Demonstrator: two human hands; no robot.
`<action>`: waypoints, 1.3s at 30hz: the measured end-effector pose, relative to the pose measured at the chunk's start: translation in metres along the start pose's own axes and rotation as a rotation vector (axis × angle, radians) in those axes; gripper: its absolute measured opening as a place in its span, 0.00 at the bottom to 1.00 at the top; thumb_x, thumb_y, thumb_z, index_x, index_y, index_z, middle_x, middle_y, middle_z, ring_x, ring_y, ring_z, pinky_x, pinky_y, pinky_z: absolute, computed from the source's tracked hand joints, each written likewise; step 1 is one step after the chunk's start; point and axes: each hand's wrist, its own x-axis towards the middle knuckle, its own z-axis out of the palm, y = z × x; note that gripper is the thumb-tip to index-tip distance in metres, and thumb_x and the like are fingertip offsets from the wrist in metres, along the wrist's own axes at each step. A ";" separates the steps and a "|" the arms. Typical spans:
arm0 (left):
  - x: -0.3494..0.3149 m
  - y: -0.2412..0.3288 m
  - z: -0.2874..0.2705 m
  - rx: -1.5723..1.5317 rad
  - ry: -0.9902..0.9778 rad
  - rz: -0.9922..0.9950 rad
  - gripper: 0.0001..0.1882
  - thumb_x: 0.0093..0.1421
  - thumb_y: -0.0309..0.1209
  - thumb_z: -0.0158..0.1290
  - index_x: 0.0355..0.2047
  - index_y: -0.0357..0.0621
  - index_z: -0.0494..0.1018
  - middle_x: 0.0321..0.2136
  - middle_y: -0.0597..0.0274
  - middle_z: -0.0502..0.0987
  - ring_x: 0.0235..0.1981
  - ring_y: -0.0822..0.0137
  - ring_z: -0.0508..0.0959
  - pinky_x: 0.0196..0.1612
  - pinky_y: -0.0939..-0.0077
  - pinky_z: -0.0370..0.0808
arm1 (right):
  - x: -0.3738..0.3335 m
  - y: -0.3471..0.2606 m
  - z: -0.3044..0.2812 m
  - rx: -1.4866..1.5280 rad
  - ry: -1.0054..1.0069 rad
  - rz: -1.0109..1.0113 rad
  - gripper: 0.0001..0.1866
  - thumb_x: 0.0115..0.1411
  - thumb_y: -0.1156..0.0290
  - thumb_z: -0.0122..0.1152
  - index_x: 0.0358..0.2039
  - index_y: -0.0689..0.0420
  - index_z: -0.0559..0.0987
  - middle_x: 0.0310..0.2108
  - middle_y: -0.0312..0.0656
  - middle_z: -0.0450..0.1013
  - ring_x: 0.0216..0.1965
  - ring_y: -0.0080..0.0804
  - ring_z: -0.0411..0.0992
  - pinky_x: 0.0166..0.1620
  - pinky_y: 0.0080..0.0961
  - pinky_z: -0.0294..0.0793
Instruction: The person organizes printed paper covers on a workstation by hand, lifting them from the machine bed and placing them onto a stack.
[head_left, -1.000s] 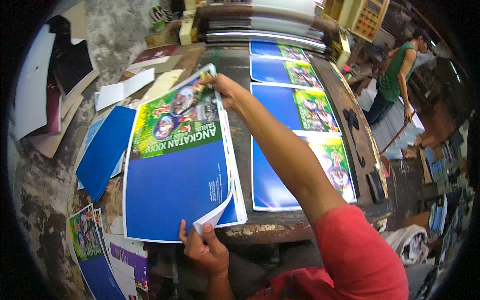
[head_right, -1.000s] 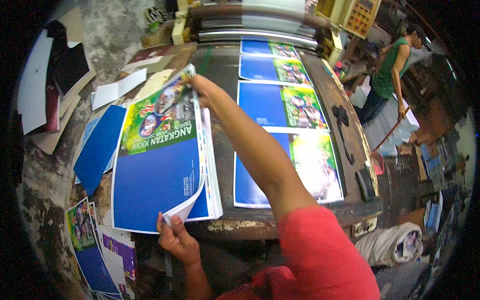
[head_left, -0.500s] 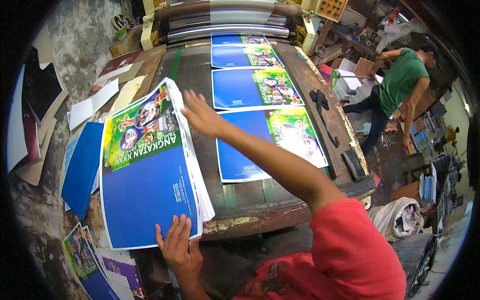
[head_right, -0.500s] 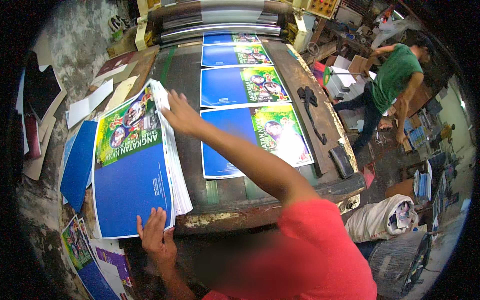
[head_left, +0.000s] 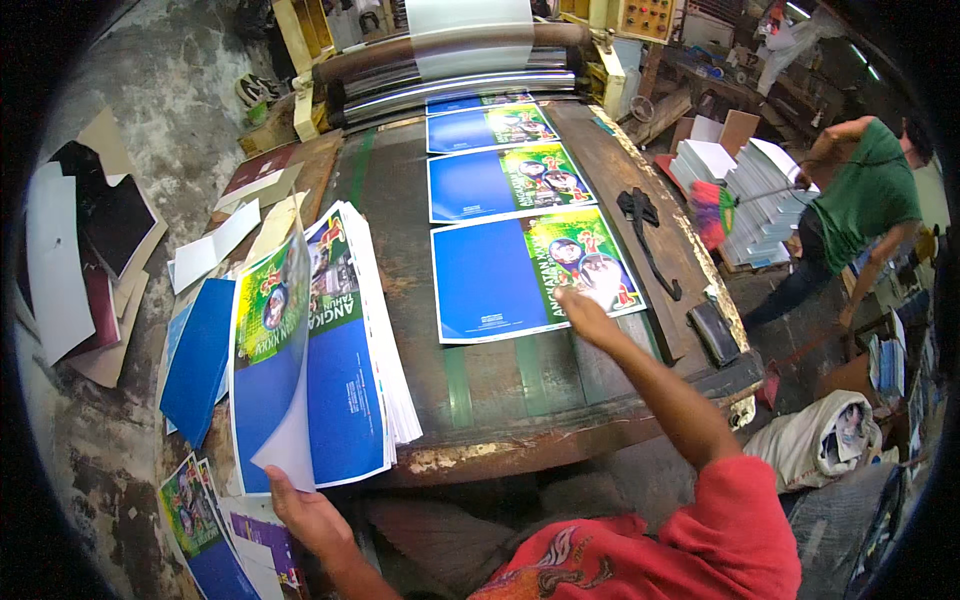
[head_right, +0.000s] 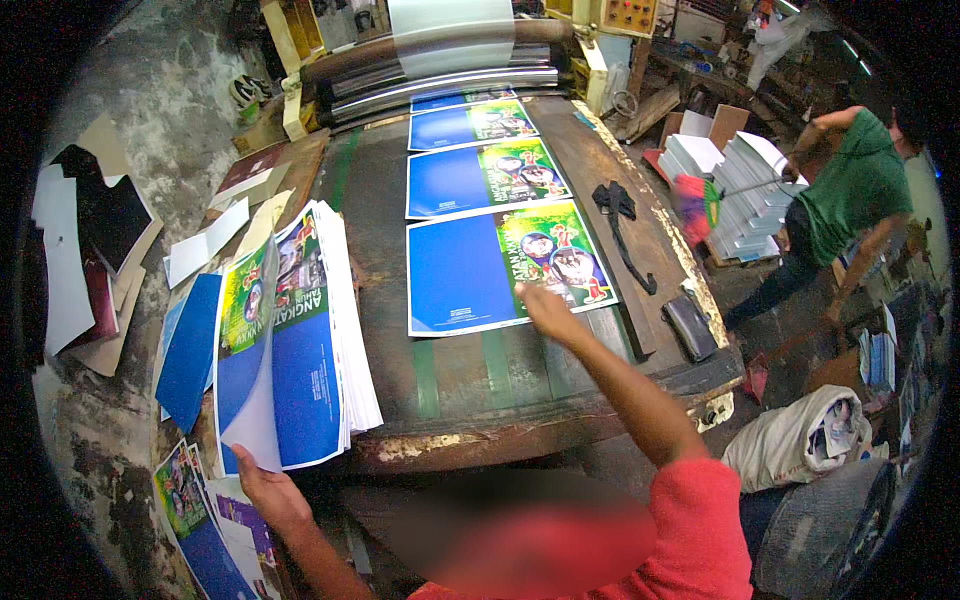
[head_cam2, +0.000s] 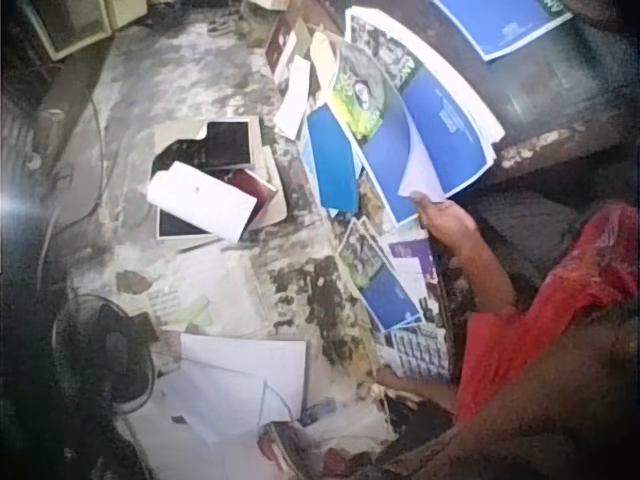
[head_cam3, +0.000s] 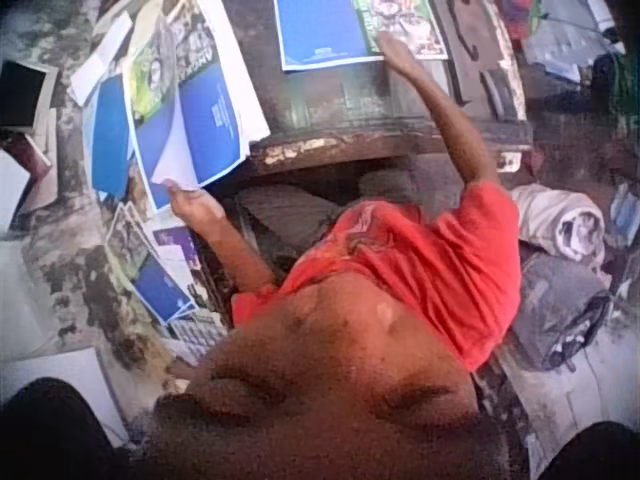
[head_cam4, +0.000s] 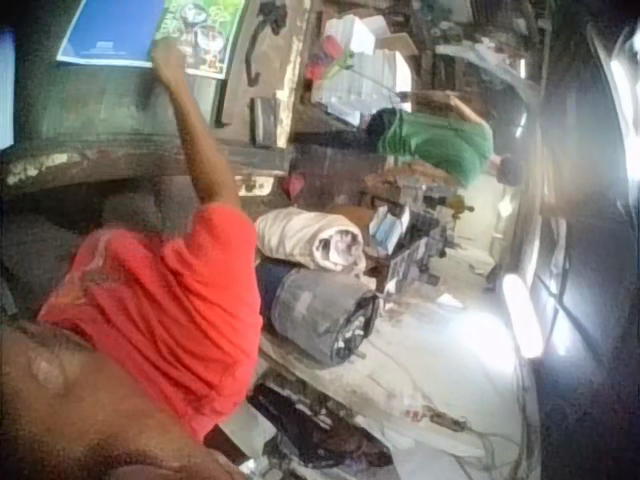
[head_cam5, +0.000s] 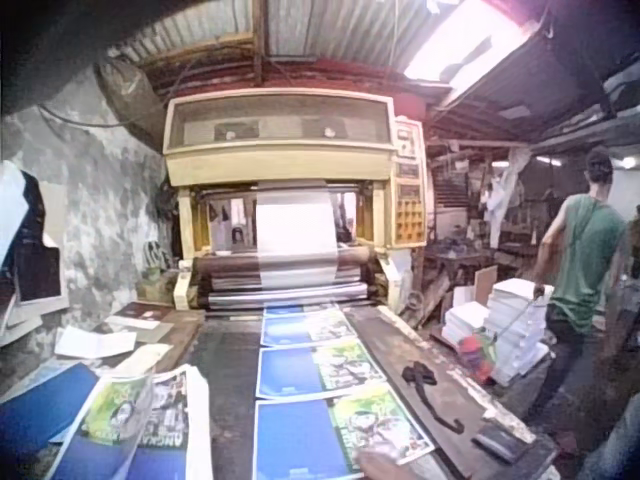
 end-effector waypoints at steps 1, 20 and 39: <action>-0.007 0.002 0.001 0.311 -0.104 0.091 0.20 0.67 0.42 0.49 0.39 0.33 0.76 0.39 0.51 0.78 0.42 0.61 0.76 0.53 0.68 0.67 | -0.023 -0.016 0.012 0.187 -0.066 0.134 0.30 0.68 0.49 0.41 0.54 0.63 0.74 0.54 0.53 0.71 0.52 0.43 0.71 0.54 0.36 0.67; -0.033 -0.015 0.007 1.121 -0.635 0.765 0.13 0.61 0.33 0.54 0.44 0.43 0.79 0.44 0.53 0.80 0.54 0.54 0.75 0.58 0.53 0.63 | -0.214 -0.064 0.081 1.235 -0.216 0.753 0.19 0.63 0.54 0.57 0.44 0.54 0.70 0.28 0.40 0.73 0.19 0.23 0.67 0.24 0.27 0.74; -0.001 0.003 -0.011 -0.351 -0.053 -0.155 0.26 0.66 0.42 0.50 0.53 0.30 0.65 0.52 0.53 0.72 0.54 0.63 0.72 0.60 0.70 0.65 | -0.120 -0.022 0.089 1.319 0.018 0.707 0.19 0.67 0.53 0.51 0.46 0.56 0.67 0.33 0.47 0.76 0.23 0.25 0.67 0.37 0.36 0.77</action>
